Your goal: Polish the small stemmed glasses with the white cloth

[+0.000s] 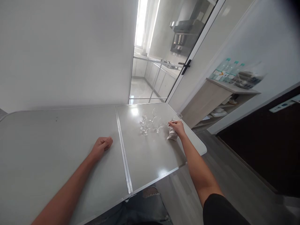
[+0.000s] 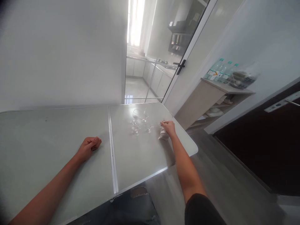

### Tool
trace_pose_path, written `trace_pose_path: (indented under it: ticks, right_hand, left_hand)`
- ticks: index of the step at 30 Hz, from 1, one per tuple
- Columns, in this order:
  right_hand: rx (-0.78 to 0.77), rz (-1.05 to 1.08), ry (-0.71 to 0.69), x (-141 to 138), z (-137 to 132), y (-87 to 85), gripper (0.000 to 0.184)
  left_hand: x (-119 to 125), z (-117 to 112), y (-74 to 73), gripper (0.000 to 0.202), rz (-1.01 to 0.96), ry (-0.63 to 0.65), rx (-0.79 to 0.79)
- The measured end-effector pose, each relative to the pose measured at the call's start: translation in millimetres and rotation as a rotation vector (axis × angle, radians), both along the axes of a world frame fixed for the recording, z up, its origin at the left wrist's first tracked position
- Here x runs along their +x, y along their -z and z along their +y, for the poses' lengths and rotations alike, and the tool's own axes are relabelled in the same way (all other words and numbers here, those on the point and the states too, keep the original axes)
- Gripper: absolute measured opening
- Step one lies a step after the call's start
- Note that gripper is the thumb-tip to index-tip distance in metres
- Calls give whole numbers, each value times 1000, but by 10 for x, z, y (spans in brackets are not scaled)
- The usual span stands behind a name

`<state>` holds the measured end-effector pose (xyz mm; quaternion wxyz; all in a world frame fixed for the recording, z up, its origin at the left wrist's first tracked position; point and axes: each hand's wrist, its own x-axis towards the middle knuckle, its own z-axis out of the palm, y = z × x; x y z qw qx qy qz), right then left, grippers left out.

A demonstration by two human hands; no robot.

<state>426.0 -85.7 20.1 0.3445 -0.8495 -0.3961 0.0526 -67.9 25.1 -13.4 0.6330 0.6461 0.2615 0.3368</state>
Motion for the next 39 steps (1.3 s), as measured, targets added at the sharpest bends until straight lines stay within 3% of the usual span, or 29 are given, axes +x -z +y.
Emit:
trace_pose_path:
  ticks: [9,17,20,24,26,28,31,33,35,37,39]
  right_hand:
    - [-59,-14,-51,-13,208,166,30]
    - [-90,-19,-72,-162,281,111,35]
    - [-122,-34,-45,-155,103,38,37]
    - [-216,-65,23,-282,-420,8,25]
    - [-331,-36,-34,-521,-644,0,29]
    - [-394,107,-290,-912,-723,-40,34]
    - [-306,437,-851,-1731,-491,-138,36]
    - [-170,590,-1020,-2345,-149,-164,34]
    - [81,718,-902,-2927,244,-113,35]
    - [289,870,-749,-3398,589,4,35]
    - [369,1023,-679,-3704,817,140,37]
  left_hand:
    - [-11,-27,-32,53,216,-6,48]
    - [-16,-34,-45,56,234,21,38]
    - [-6,-59,-79,56,256,26,43]
    - [24,-100,-157,56,274,45,53]
    - [38,-110,-191,56,272,49,63]
    - [45,-113,-208,56,270,43,69]
    - [45,-105,-182,56,269,33,66]
    - [43,-90,-128,56,259,9,60]
    - [42,-65,-67,54,200,-81,43]
    - [43,-38,-25,51,86,-252,-15]
    - [48,-16,-14,49,-19,-436,-96]
